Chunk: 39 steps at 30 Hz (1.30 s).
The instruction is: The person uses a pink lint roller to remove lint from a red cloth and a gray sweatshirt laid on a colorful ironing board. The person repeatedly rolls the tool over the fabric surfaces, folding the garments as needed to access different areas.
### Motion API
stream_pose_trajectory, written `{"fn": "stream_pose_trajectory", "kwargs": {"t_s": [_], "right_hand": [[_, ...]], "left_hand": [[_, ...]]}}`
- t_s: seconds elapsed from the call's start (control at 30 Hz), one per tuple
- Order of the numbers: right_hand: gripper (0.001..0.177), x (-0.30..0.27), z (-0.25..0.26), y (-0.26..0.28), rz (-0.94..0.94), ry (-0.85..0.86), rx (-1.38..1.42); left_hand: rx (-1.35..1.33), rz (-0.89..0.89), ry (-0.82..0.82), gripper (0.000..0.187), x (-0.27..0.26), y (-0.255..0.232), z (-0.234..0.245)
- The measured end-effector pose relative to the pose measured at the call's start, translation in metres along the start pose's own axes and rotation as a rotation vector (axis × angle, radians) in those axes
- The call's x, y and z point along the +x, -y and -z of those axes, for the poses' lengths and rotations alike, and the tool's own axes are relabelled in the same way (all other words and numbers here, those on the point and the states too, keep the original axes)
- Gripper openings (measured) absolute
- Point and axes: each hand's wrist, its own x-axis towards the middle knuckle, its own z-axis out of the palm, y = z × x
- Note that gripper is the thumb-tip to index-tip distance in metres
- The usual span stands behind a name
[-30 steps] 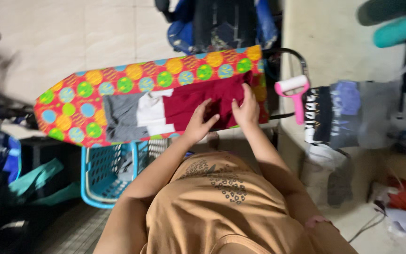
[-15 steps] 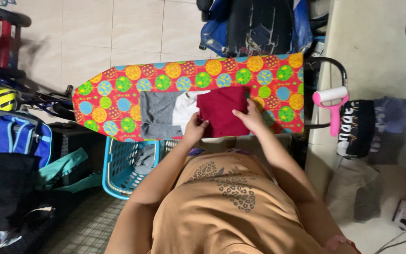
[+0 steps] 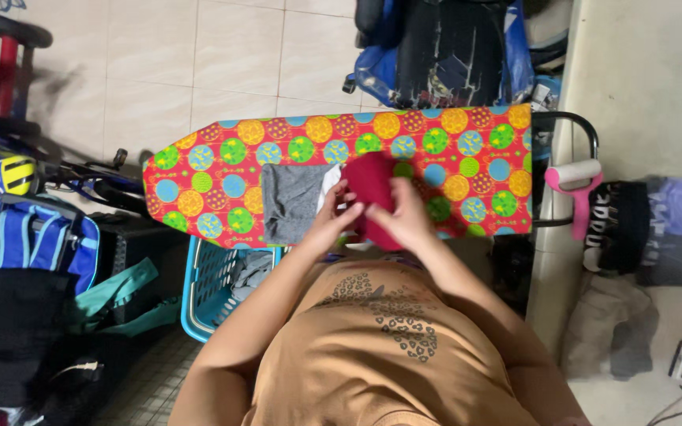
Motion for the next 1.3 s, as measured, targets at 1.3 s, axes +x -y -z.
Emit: {"fn": "stream_pose_trajectory", "kwargs": {"t_s": [1.3], "right_hand": [[0.063, 0.013, -0.077, 0.012, 0.564, 0.458, -0.638]], "left_hand": [[-0.181, -0.098, -0.46, 0.024, 0.104, 0.055, 0.164]]}}
